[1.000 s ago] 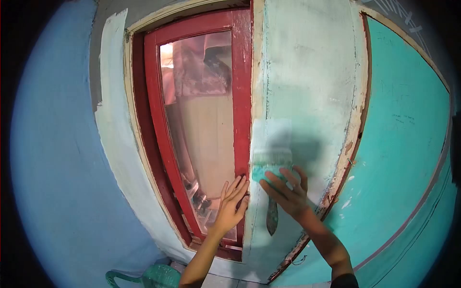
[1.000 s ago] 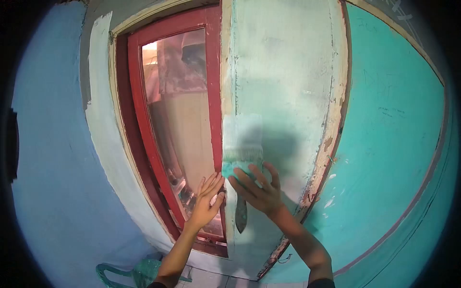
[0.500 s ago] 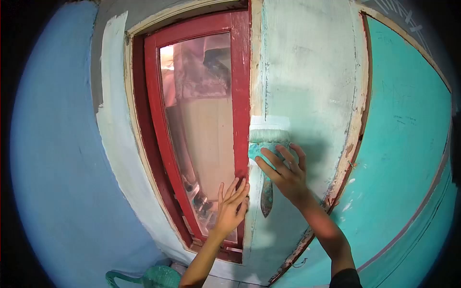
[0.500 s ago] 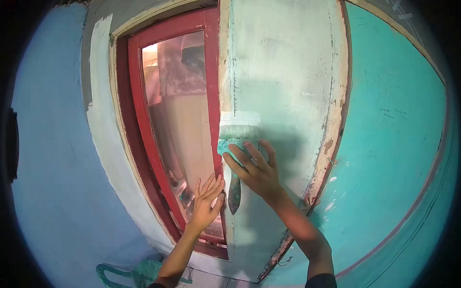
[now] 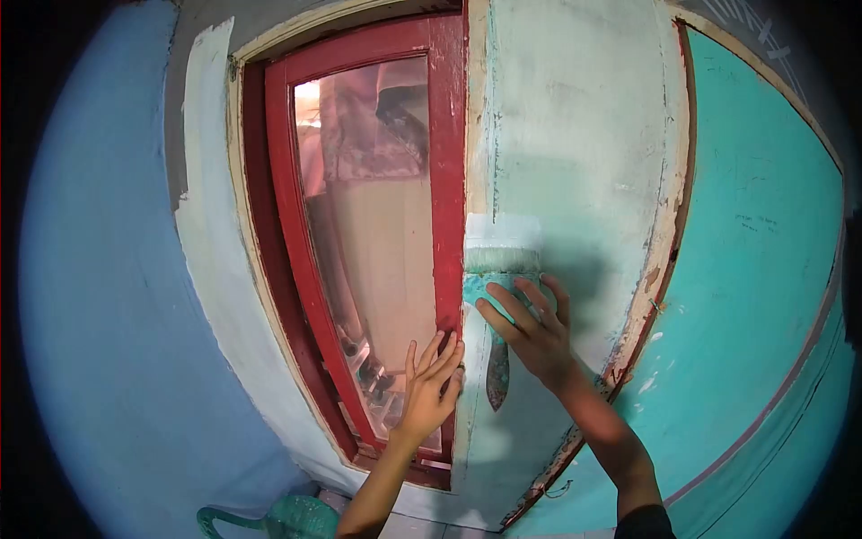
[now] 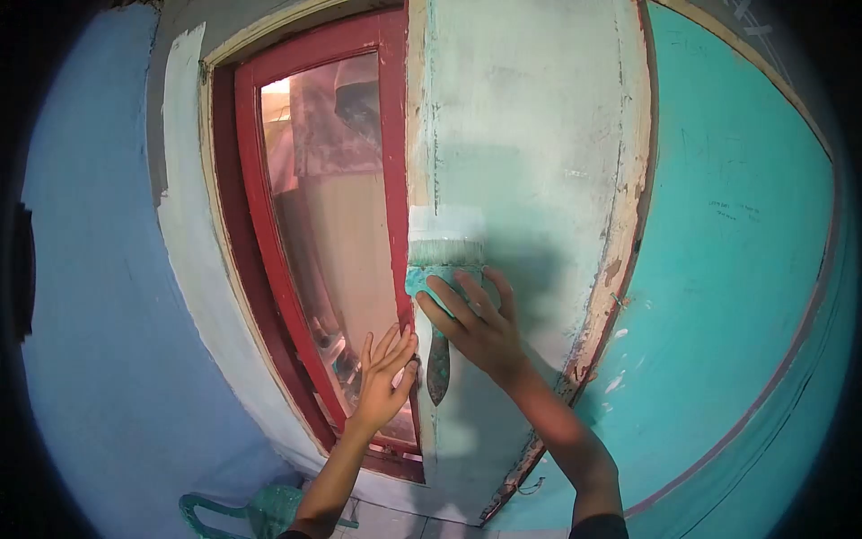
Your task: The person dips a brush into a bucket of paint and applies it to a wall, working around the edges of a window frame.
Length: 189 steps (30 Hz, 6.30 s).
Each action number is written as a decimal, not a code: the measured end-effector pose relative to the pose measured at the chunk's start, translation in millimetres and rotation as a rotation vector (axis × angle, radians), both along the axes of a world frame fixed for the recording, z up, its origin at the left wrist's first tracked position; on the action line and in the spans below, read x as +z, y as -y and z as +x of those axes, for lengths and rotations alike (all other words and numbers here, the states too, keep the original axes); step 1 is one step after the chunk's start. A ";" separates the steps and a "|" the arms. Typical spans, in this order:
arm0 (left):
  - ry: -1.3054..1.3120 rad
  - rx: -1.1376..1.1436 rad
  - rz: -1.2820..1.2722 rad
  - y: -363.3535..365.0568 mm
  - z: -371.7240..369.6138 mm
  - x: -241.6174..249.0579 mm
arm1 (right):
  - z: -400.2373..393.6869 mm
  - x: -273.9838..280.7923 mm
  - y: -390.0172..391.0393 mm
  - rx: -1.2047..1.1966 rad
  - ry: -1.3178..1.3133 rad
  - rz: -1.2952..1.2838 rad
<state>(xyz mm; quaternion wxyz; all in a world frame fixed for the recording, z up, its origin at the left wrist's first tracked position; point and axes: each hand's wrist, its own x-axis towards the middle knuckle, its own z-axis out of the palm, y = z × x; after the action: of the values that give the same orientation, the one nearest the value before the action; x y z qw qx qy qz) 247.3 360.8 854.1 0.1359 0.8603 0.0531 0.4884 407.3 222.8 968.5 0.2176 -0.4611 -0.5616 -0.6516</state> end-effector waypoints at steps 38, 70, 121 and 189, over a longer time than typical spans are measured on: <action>0.017 -0.078 -0.044 -4.6 0.0 -7.7 | -8.8 -59.6 11.8 -0.074 -0.086 -0.076; -0.017 -0.097 -0.140 -2.2 -13.1 -49.6 | -31.6 -134.1 32.0 0.051 -0.207 -0.192; -0.111 -0.119 -0.184 -0.3 -12.3 -71.5 | -25.5 -104.1 11.9 -0.010 -0.166 -0.043; -0.018 0.042 -0.483 22.7 -14.1 -185.5 | -18.2 -190.5 11.4 0.229 -0.235 -0.313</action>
<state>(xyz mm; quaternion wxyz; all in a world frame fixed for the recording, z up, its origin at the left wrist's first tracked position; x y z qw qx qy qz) 233.2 338.1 668.5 0.3273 0.8059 0.1874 0.4565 389.1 211.4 778.0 0.2801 -0.4952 -0.6753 -0.4694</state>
